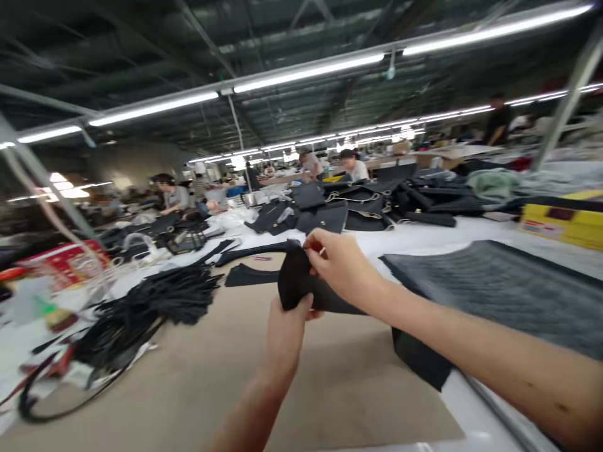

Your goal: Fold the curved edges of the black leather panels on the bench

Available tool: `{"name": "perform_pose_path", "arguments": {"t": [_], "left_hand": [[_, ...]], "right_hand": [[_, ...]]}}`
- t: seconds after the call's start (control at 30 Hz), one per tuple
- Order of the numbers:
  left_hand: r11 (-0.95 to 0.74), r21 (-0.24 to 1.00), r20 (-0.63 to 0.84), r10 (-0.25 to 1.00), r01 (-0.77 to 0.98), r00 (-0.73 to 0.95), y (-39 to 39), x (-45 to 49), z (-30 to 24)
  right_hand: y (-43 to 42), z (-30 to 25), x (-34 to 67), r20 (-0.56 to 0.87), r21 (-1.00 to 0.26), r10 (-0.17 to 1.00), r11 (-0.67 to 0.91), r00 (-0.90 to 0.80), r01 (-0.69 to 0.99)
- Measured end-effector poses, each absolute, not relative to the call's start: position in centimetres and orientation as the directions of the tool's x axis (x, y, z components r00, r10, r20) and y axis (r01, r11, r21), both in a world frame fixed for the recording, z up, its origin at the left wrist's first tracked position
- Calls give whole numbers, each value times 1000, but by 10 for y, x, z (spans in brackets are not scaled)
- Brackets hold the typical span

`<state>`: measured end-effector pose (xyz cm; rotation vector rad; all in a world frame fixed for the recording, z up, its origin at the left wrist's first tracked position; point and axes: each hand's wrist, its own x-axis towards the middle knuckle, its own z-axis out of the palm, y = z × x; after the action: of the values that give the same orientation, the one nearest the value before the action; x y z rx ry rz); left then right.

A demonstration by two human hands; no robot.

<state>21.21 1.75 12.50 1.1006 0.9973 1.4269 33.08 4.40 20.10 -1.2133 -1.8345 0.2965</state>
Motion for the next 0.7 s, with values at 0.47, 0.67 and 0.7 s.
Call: {"name": "perform_pose_path", "arguments": {"t": [0.47,0.67,0.7], "left_hand": [[243,879,-399,848,-411,-351,-27,9,-2],[307,922,-374,864,-237,-337,-53,-27,-18],[307,944,-331,868,-122,-370,-57,-34,-18]], "right_hand": [[98,68,166,231,-816,806,465,-545,342],[46,13,229,369,-489,745,664,-556,566],[36,-5,245,437,-395,725,686,-532,611]]}}
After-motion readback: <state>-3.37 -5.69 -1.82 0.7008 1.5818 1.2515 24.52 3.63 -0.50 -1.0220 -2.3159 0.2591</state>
